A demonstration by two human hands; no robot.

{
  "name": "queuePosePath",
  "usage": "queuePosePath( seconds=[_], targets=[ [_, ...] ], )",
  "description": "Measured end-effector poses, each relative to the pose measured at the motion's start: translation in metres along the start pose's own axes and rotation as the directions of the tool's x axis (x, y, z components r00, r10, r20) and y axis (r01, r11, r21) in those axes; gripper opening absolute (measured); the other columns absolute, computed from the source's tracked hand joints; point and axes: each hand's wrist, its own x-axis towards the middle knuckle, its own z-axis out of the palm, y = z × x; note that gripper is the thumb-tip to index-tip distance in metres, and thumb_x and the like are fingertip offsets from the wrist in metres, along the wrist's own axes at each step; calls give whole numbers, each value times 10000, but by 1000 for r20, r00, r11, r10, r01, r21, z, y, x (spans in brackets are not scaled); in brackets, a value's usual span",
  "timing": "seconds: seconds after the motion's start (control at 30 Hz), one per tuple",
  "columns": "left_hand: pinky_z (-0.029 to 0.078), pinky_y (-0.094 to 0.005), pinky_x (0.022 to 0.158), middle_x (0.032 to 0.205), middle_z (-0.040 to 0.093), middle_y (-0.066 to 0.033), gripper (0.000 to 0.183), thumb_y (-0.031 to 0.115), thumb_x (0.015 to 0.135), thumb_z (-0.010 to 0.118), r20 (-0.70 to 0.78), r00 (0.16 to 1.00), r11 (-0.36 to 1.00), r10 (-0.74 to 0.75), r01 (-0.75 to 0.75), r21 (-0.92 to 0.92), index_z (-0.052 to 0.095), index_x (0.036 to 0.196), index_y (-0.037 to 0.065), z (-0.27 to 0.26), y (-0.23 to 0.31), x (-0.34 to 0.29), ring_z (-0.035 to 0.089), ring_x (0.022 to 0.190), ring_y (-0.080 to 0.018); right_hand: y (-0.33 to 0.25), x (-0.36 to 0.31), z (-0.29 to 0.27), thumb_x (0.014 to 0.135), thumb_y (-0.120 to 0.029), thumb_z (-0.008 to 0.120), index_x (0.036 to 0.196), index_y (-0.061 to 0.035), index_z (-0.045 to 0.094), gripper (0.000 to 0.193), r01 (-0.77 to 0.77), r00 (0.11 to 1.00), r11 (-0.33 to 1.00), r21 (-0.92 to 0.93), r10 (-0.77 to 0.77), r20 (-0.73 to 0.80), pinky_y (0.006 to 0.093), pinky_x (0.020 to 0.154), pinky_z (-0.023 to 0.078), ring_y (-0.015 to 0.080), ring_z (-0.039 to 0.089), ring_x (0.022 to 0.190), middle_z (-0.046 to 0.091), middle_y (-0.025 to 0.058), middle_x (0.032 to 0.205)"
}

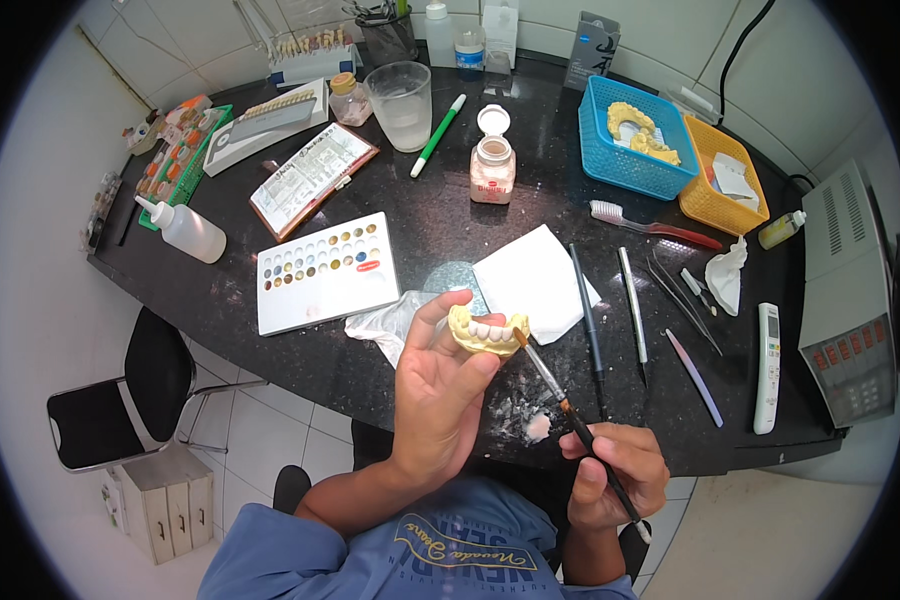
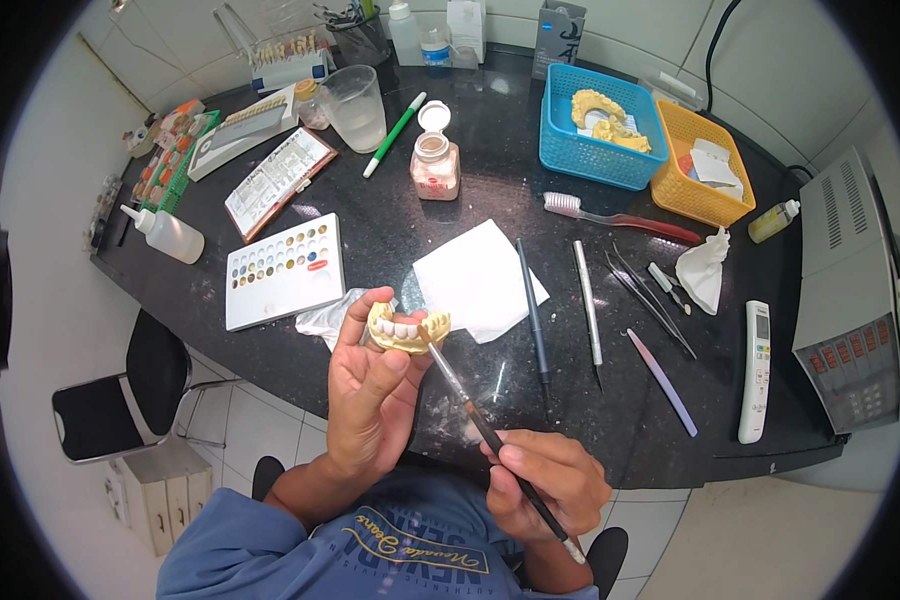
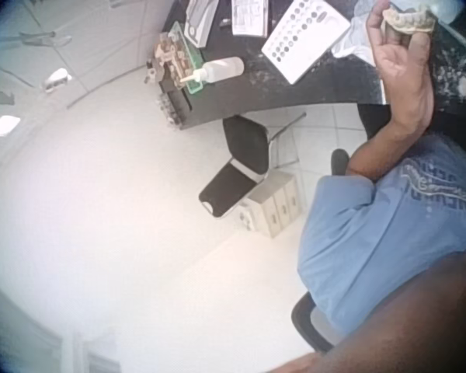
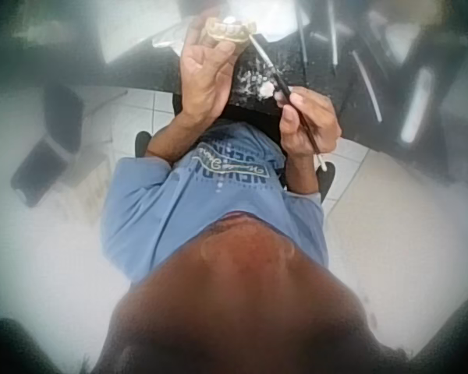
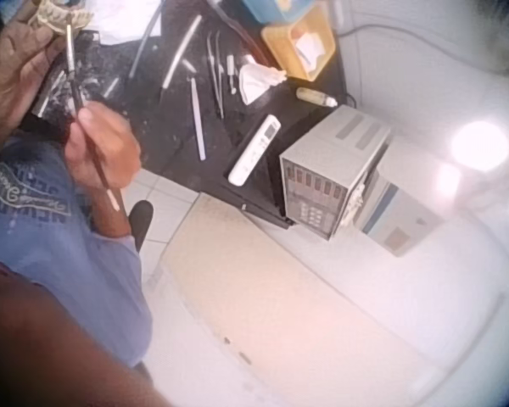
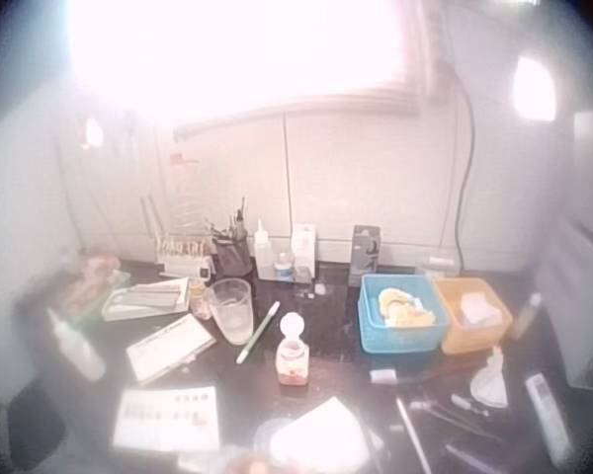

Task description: The person is working on a dental prosthesis, applying a pink material to the gum area using a brush and a sculpting tool. They carefully shape and smooth the material on the model, occasionally wiping the tools on a tissue.

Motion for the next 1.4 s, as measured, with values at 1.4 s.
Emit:
queuePosePath(
  seconds=[1.4],
  targets=[
    [381, -408, 1067, 1158, 588, -104, 587, 15, 848, 668, -6, 1000, 1000, 15, -15, 16, 345, 1336, 68, 0, -2, -1, 548, 1147, -197, -2, 0, 2, 851, -110, 688, 953, -24, 600, 160, -11, 1000, 1000, -8, 11, 17, 270, 561, 597, 198, 698, 634, 664, 151, 822]
  ],
)
